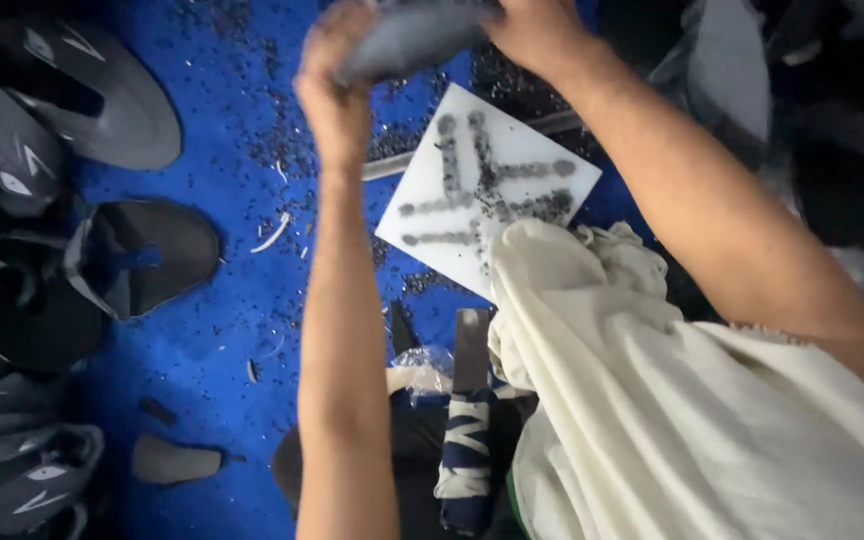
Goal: The person sits on the floor of a shoe workshop and trims excess material from gray shoe uppers using a large flat blade, striking the blade with a hammer to cut edges. They reposition each upper on a white board, work around its edges, and set finished uppers aside among many others.
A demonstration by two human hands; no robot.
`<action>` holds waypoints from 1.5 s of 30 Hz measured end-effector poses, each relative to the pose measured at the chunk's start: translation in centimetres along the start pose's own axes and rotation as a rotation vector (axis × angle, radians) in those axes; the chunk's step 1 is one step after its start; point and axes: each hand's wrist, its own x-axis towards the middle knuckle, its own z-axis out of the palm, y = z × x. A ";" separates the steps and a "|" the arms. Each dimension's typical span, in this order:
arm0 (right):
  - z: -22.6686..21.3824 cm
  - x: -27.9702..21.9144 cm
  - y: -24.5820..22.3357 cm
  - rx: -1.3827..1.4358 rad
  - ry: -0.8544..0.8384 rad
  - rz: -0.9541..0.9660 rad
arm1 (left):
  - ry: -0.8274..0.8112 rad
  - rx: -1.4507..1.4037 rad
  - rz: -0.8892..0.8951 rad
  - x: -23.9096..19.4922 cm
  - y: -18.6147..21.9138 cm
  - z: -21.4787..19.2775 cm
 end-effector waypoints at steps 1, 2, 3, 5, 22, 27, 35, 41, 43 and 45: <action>-1.1 -1.0 -1.0 -0.098 -0.063 -0.079 | -0.107 -0.022 -0.094 -2.1 -2.0 0.8; -1.9 -3.1 -2.3 -0.185 -0.146 -0.143 | -0.225 -0.046 -0.211 -5.4 -3.4 1.4; -1.7 -8.1 -4.6 -0.174 -0.161 -0.134 | -0.230 -0.045 -0.230 -10.2 -1.3 0.0; -2.2 -15.2 -6.7 0.145 -0.484 0.171 | -0.563 0.261 -0.161 -17.1 0.9 -0.5; -0.3 -10.9 -4.5 0.755 -0.291 0.381 | -0.824 0.642 -0.735 -26.4 22.6 -5.4; 0.6 -9.6 -4.4 1.105 -0.338 0.488 | -1.051 0.620 -1.301 -25.9 25.8 -5.8; 6.2 -10.1 -2.6 1.130 -0.410 0.404 | -0.468 0.184 -1.305 -26.2 27.3 -8.9; 5.7 -11.1 -4.6 0.847 -0.229 0.188 | 0.173 0.065 -0.638 -12.7 31.4 -9.7; 5.0 -11.4 -5.2 0.746 -0.212 0.115 | 0.215 -0.025 -0.542 -12.8 28.7 -7.3; 4.0 -10.9 -5.7 0.646 -0.185 0.035 | 0.252 -0.112 -0.433 -14.8 24.2 -4.4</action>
